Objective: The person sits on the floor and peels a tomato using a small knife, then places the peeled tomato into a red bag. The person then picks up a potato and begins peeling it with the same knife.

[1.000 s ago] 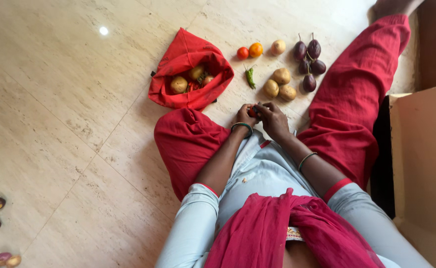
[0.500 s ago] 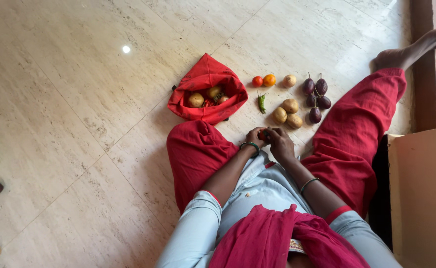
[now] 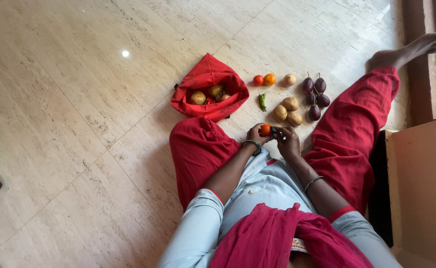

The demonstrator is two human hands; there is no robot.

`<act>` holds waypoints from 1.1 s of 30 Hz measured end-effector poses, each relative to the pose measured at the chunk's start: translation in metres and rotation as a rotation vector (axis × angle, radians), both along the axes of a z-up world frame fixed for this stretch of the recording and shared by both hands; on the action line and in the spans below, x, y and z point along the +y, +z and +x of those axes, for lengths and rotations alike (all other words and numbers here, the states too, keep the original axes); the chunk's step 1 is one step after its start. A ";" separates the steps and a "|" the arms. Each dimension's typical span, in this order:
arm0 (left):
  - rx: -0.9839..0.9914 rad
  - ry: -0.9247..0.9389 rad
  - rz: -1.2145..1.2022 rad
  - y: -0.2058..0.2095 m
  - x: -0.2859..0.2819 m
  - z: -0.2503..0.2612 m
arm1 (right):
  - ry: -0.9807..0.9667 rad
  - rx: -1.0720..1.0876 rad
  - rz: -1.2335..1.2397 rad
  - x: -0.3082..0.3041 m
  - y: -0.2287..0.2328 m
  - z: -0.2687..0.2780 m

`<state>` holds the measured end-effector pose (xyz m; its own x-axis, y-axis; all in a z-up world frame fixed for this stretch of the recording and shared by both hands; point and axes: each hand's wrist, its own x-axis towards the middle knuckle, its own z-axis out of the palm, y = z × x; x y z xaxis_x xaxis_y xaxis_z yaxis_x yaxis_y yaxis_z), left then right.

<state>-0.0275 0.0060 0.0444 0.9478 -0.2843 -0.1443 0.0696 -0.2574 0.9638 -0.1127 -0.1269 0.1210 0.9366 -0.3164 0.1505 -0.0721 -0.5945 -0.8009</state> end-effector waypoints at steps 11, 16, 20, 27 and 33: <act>0.431 -0.249 -0.428 0.010 0.009 -0.006 | 0.035 -0.055 -0.184 0.005 0.026 -0.014; 0.445 -0.232 -0.541 0.013 0.013 -0.010 | 0.085 0.026 -0.099 0.014 0.044 -0.019; 0.443 -0.176 -0.522 0.017 0.013 -0.012 | 0.326 0.132 0.063 -0.006 0.046 -0.007; 0.476 -0.107 -0.542 0.024 0.007 -0.013 | 0.182 0.450 -0.102 -0.075 0.114 -0.018; 0.469 -0.107 -0.476 0.023 0.005 -0.016 | 0.084 -0.099 0.205 -0.186 0.212 -0.039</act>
